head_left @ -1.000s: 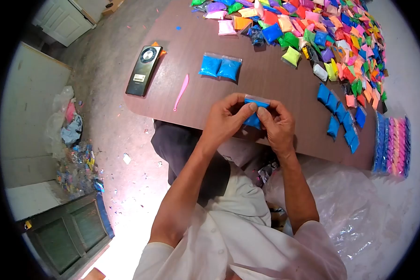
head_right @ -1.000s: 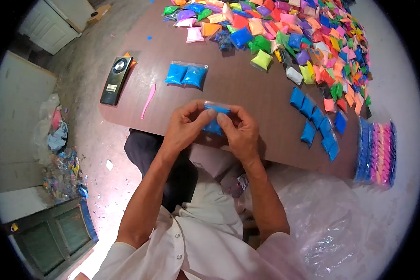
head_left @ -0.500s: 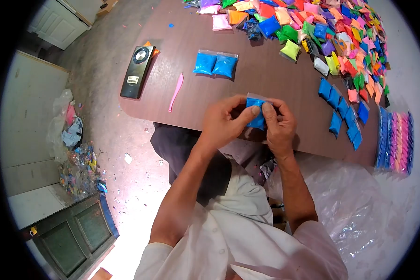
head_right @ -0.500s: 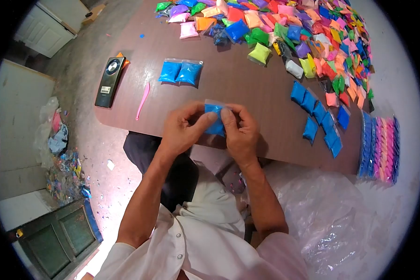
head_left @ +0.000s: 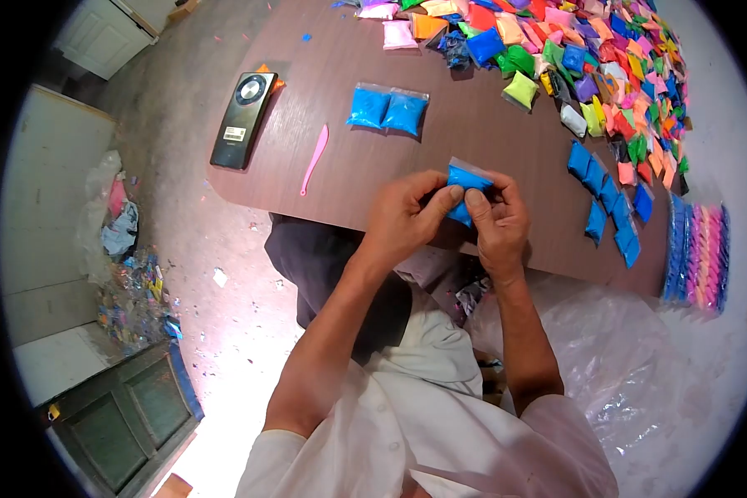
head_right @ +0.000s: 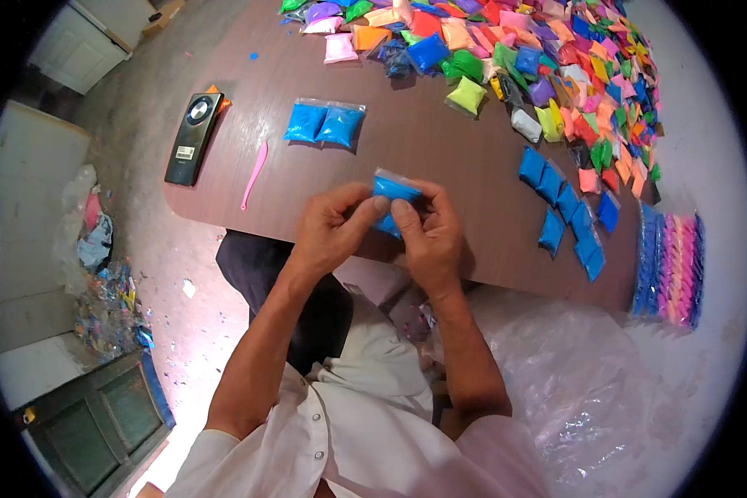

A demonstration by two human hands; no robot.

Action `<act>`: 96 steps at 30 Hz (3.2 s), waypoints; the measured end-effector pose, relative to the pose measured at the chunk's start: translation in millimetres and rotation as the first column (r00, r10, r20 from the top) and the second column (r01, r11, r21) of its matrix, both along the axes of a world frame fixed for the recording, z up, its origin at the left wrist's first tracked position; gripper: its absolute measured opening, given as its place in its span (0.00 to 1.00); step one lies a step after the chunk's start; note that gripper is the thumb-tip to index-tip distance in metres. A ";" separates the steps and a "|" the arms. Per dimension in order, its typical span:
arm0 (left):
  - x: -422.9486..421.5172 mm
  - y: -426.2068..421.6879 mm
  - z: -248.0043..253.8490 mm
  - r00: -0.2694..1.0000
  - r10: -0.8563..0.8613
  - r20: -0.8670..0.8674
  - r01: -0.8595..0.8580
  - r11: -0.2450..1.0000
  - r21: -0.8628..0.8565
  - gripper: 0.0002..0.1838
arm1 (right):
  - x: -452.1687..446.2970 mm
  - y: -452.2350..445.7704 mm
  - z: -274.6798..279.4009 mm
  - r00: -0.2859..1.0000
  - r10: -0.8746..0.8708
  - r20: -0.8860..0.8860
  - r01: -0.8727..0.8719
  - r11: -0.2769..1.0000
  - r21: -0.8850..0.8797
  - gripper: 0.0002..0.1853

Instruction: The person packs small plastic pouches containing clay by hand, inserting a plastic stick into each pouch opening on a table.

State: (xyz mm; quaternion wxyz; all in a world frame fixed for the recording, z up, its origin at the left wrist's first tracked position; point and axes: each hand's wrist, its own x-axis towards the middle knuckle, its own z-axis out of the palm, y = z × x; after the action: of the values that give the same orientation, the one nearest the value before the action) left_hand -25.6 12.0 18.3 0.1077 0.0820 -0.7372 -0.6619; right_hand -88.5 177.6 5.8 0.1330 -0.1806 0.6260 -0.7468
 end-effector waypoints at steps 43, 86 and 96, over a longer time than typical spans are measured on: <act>-1.9 -5.9 -8.8 0.986 0.036 -0.163 -0.023 0.996 0.085 0.13 | -1.3 -1.4 -2.3 0.992 -0.121 -0.048 0.125 0.986 0.108 0.09; 94.4 -52.9 3.1 0.952 0.260 -0.162 -0.246 0.335 -0.909 0.15 | 16.6 25.6 12.6 0.675 0.115 -0.729 0.351 0.819 0.454 0.28; 109.6 -50.7 -2.0 0.977 0.146 -0.154 -0.205 0.470 -0.858 0.17 | 16.8 23.1 9.7 0.630 0.213 -0.747 0.311 0.812 0.494 0.20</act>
State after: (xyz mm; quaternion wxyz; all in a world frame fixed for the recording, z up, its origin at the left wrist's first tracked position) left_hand 84.0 -38.7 16.3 0.2232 0.0723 -0.9540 -0.1866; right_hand -71.6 200.6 15.6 -0.1221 -0.4154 0.8221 -0.3698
